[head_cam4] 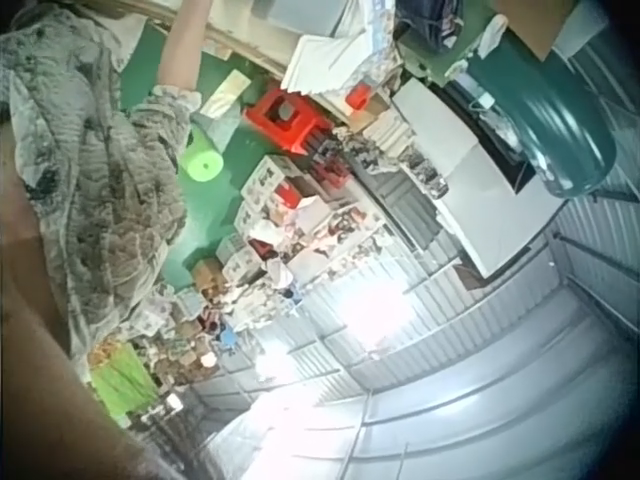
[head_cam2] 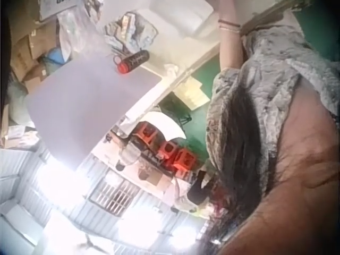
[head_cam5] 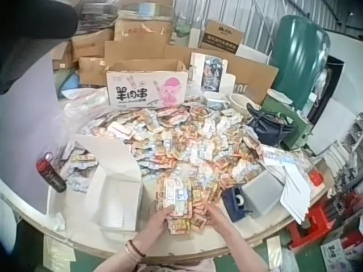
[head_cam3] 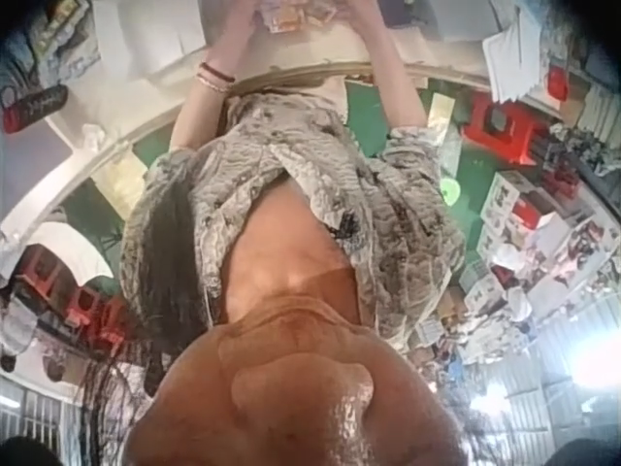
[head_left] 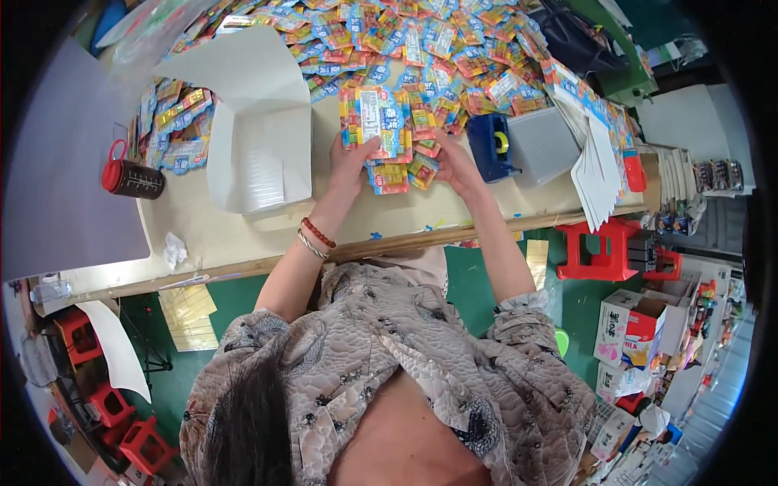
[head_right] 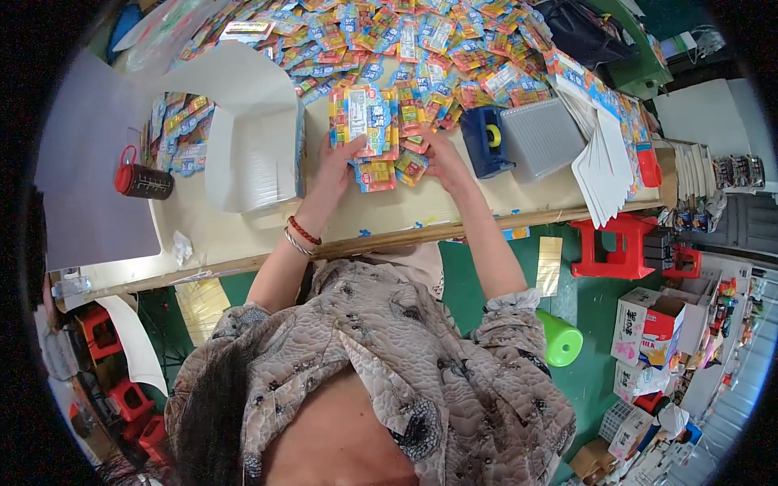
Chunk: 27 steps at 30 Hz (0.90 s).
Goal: Packing small colorful product packets into cardboard display boxes at a workbench.
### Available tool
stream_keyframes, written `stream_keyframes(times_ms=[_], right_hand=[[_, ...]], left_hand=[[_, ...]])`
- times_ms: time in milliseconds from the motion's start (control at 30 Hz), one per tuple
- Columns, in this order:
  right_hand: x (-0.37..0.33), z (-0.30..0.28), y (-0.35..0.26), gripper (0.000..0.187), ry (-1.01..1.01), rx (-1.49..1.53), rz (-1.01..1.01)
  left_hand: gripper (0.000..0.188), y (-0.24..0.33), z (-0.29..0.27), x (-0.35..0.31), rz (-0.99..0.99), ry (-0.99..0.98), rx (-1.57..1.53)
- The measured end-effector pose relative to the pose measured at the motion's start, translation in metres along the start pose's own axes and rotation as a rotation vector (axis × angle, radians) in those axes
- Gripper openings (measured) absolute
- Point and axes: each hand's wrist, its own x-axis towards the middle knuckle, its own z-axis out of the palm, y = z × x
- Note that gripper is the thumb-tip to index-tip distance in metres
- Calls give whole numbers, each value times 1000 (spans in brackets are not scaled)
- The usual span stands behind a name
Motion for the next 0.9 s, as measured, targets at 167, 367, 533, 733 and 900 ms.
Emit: stream_keyframes(times_ms=[167,367,533,733,900], right_hand=[[17,-20,8,35,142,-206,-110],[10,-20,5,35,649,-1054,-411],[-31,19,-19,39,692,-1305,-554],[-61,15,-7,32,167,-673,-211],[-66,6,19,25,-73,-175,-87]], left_hand=[[46,3,1,-9,-73,9,8],[45,4,-12,-11,-70,-1,-53],[42,3,-24,-14,-128,-63,-147],[41,16,-21,-40,-223,-130,-207],[44,12,-14,-54,-254,-173,-198]])
